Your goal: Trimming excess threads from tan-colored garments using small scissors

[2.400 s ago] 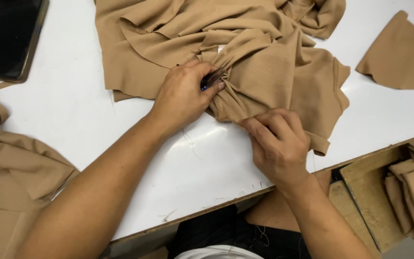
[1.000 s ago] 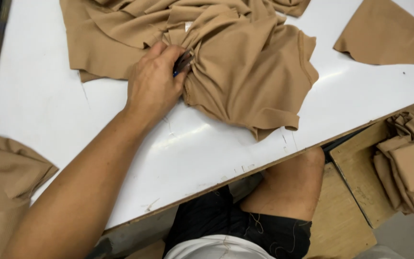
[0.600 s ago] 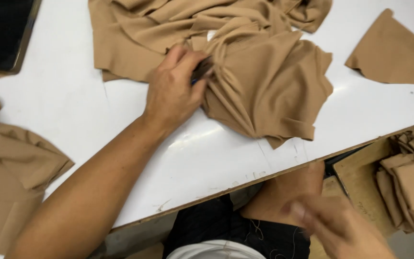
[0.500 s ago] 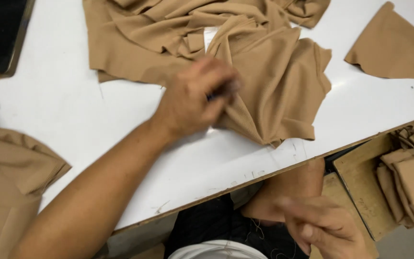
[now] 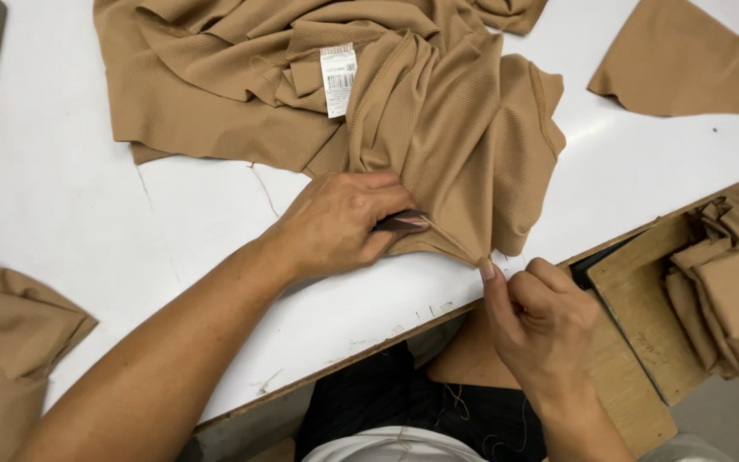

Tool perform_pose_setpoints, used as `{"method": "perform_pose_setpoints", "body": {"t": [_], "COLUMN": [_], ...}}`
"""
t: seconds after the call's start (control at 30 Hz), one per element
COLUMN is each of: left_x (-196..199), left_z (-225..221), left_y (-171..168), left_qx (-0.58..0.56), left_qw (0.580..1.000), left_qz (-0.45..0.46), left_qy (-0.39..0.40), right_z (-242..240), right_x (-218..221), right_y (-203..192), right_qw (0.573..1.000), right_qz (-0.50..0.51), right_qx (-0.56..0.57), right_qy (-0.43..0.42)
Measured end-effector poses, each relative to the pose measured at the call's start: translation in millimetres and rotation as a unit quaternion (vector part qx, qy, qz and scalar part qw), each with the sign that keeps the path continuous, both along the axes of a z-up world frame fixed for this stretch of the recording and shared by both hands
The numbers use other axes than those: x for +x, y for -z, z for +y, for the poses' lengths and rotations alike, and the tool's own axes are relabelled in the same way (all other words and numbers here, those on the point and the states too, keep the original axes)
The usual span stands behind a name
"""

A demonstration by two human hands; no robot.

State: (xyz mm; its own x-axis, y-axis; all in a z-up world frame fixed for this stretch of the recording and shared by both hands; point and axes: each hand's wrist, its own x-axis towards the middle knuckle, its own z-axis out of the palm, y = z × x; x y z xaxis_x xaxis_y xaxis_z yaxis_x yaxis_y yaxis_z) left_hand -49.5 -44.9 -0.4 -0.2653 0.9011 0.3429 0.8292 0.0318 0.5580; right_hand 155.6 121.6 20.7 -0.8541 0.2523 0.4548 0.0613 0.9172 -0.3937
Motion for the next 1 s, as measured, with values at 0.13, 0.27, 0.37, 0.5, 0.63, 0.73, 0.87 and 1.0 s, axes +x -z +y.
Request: {"method": "perform_pose_setpoints", "body": {"t": [0.13,0.27,0.37,0.5,0.63,0.73,0.87,1.0], "left_x": [-0.9,6.8,-18.7,1.9,0.8,10.6,18.8,29.7], "left_z": [3.4,8.8,-9.6,2.6,2.0,-10.6,-2.6,1.6], "left_y": [2.7,10.8,-4.0,-3.3,-23.0,-22.6,-20.7,-16.4], "left_qx": [-0.072,-0.094,-0.026,-0.074,0.124,0.151,0.146,-0.003], "left_qw": [0.996,0.995,0.991,0.992,0.986,0.980,0.986,0.995], "left_qz": [0.036,0.025,-0.044,-0.010,-0.067,-0.026,0.064,0.092], "left_qy": [-0.032,0.000,-0.127,-0.103,-0.091,-0.127,-0.054,-0.042], "right_z": [-11.0,-13.0,31.0,29.7,13.5,-12.3,-16.4,0.8], "right_x": [8.7,31.1,90.1,126.4,113.6,111.7,98.6,105.4], "right_y": [10.3,20.8,32.1,46.1,74.5,75.5,66.2,76.1], "right_qw": [0.991,0.986,0.947,0.952,0.981,0.956,0.930,0.954], "right_qz": [0.046,0.066,0.024,-0.059,-0.105,-0.248,-0.342,-0.282], "right_qx": [-0.122,-0.147,-0.195,-0.238,-0.122,-0.106,-0.015,0.049], "right_qy": [-0.001,0.039,0.252,0.183,-0.103,-0.119,-0.131,-0.093]}}
